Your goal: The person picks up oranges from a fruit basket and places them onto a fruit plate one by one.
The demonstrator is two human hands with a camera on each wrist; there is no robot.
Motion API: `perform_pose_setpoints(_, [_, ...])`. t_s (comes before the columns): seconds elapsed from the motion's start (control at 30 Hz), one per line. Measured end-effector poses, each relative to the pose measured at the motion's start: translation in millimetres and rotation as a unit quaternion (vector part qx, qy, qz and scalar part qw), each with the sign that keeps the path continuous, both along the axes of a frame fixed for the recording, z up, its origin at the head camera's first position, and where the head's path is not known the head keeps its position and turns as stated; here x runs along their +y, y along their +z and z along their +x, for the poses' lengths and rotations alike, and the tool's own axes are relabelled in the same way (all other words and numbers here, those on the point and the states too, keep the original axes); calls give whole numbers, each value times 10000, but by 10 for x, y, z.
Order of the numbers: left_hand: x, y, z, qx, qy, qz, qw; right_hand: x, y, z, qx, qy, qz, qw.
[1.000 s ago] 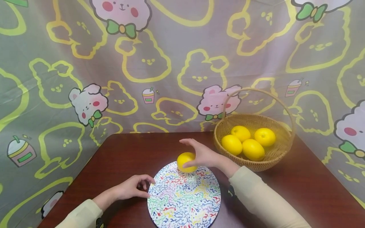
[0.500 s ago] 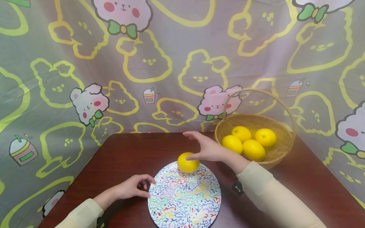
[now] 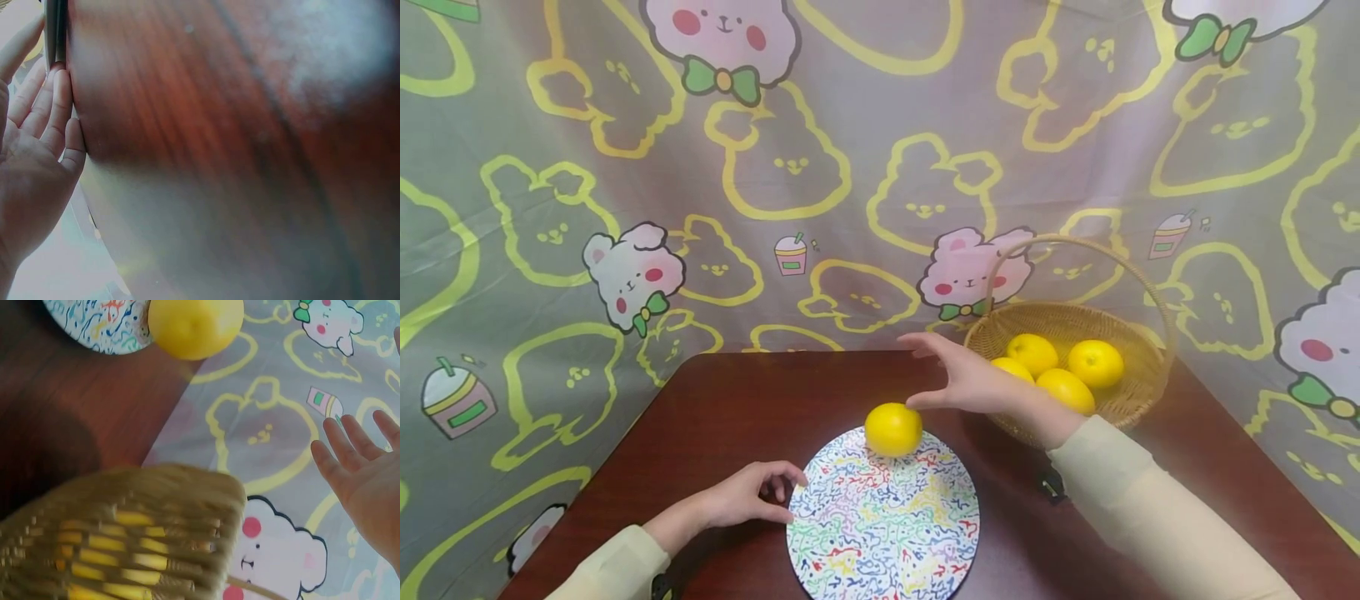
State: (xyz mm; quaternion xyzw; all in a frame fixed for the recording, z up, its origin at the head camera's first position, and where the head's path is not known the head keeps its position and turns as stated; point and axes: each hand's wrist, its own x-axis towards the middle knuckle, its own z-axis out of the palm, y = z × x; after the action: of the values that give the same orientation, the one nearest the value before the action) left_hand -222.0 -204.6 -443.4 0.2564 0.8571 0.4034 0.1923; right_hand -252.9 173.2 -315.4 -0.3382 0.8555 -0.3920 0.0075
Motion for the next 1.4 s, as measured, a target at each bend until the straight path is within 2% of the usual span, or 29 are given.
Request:
perform_pose_setpoints(0.23, [1, 4, -12, 100, -34, -75, 9999, 167, 86, -19, 249, -84, 63, 9996])
perform_pose_setpoints(0.47, [-15, -5, -14, 125, -29, -136, 9998, 328, 174, 3, 362, -394, 345, 9980])
perform_pose_setpoints(0.8, [-17, -17, -30, 17, 17, -150, 9999, 547, 251, 2, 251, -692, 416, 9964])
perform_pose_setpoints(0.93, [-11, 3, -23, -46, 24, -94, 9999, 658, 246, -41, 223, -845, 454, 9951])
perform_pose_setpoints(1.17, [-13, -13, -23, 118, -60, -62, 9999, 835, 227, -108, 110, -1035, 447, 9936])
perform_pose_setpoints(1.4, [-12, -13, -34, 40, -15, -127, 9999, 980, 118, -193, 31, -1091, 339, 9934])
